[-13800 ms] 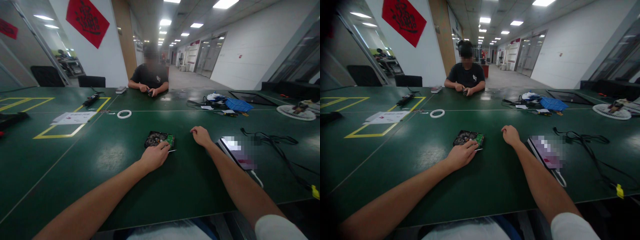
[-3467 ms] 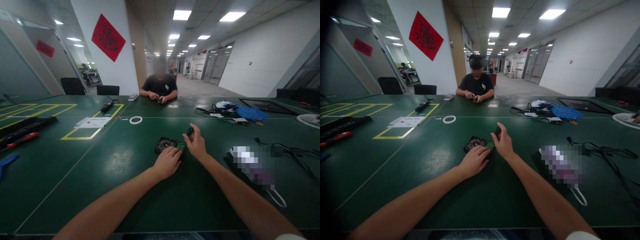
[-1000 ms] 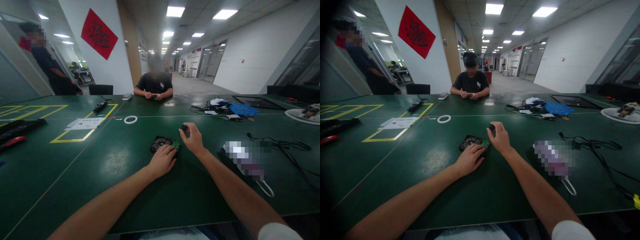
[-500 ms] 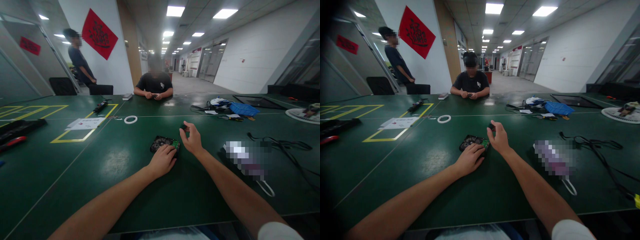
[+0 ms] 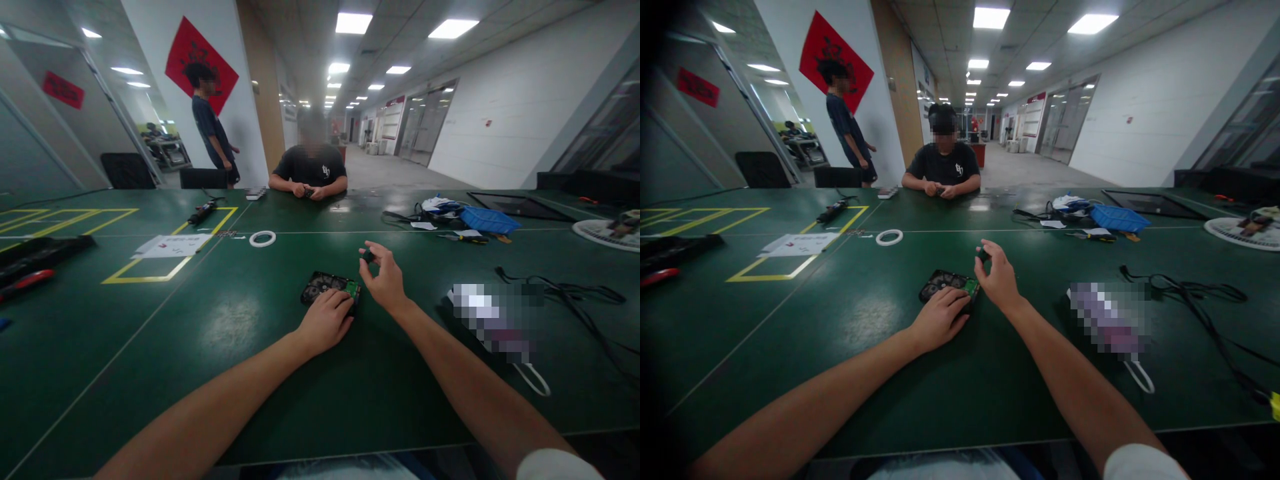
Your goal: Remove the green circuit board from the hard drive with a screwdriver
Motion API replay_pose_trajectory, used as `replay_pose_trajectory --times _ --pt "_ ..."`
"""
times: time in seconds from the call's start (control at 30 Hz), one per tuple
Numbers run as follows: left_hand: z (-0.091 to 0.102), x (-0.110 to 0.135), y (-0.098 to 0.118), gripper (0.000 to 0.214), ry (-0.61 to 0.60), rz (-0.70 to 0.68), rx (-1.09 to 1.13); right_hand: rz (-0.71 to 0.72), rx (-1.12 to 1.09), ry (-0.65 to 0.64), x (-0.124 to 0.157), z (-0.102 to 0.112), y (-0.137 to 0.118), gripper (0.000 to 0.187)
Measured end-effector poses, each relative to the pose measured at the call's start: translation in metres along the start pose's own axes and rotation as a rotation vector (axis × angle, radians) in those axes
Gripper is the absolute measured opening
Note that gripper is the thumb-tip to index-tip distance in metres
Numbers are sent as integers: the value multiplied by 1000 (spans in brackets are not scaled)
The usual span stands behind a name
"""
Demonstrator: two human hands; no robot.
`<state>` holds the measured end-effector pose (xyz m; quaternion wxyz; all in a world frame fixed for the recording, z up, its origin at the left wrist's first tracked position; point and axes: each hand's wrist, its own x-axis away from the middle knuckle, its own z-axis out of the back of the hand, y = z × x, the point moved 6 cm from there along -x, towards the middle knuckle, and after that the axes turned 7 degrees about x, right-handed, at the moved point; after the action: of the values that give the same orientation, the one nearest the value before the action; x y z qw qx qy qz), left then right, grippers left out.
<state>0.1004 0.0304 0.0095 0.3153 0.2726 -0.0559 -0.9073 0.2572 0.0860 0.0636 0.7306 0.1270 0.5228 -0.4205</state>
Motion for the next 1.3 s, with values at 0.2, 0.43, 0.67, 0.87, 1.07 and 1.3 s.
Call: replay_pose_trajectory --times 0.2,0.43,0.67,0.87,1.07,1.3 --pt "11 -6 -8 37 -53 -24 10 25 85 -13 -2 5 -3 31" --pt "28 -36 -45 47 -354 -128 110 -127 78 -65 -2 2 6 38" --pt "23 -39 -62 63 -505 -71 221 -129 -39 -13 1 -3 10 41" --pt "24 -39 -60 64 -440 -87 187 -71 67 -29 -1 -4 4 37" --pt "13 -40 -58 68 -373 -6 107 -105 13 18 0 -2 9 38" --pt "13 -40 -56 69 -376 19 82 -79 49 -32 0 1 3 39"
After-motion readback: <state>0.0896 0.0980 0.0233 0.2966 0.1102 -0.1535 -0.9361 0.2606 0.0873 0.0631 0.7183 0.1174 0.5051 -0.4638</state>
